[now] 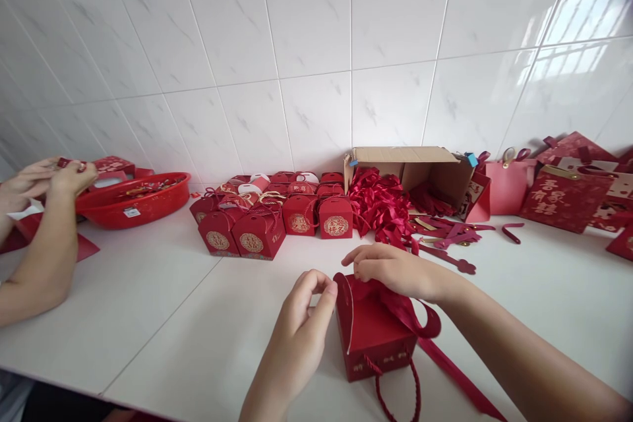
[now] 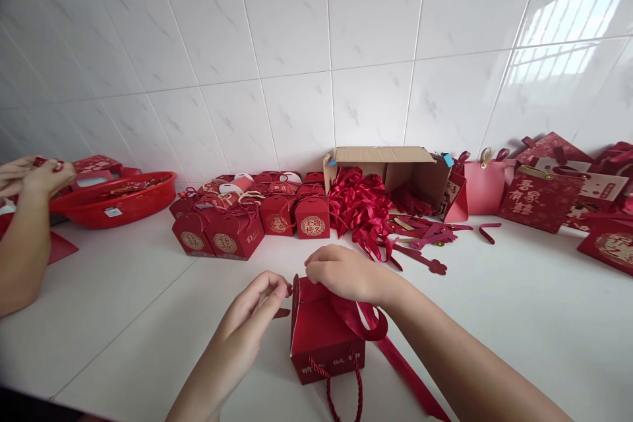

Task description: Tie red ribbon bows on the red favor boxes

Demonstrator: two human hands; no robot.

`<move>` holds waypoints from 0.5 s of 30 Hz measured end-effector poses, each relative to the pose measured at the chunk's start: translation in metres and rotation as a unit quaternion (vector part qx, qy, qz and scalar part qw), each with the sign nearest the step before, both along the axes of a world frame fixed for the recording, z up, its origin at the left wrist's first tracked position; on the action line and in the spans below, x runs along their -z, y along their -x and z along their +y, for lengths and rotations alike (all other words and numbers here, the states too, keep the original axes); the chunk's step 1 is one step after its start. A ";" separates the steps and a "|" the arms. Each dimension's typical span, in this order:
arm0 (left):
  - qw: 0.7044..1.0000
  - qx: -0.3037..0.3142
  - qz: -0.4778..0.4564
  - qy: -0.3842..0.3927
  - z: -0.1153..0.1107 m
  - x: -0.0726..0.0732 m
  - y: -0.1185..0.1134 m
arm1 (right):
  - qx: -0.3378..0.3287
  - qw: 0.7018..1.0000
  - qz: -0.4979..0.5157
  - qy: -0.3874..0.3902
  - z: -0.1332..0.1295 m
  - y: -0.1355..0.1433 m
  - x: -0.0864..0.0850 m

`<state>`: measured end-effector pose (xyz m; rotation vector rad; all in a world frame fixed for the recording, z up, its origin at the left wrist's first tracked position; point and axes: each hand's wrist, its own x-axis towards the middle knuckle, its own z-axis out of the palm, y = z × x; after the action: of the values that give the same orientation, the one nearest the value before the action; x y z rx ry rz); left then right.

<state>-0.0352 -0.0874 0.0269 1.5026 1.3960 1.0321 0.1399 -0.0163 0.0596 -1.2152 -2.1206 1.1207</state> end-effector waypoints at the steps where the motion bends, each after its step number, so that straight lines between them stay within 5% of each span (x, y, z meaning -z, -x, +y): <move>1: 1.000 0.000 0.000 -0.001 -0.001 -0.001 -0.001 | -0.012 1.000 0.002 0.010 0.001 0.000 0.001; 7: 0.998 0.006 0.034 -0.053 -0.008 0.002 -0.006 | -0.016 0.998 0.044 0.053 0.001 -0.001 0.001; 15: 0.999 0.003 -0.034 -0.011 -0.009 -0.005 0.001 | 0.003 0.997 0.057 0.056 0.000 -0.001 -0.001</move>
<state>-0.0358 -0.0959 0.0324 1.4730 1.3356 1.0878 0.1406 -0.0160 0.0602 -1.1774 -1.9918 1.2905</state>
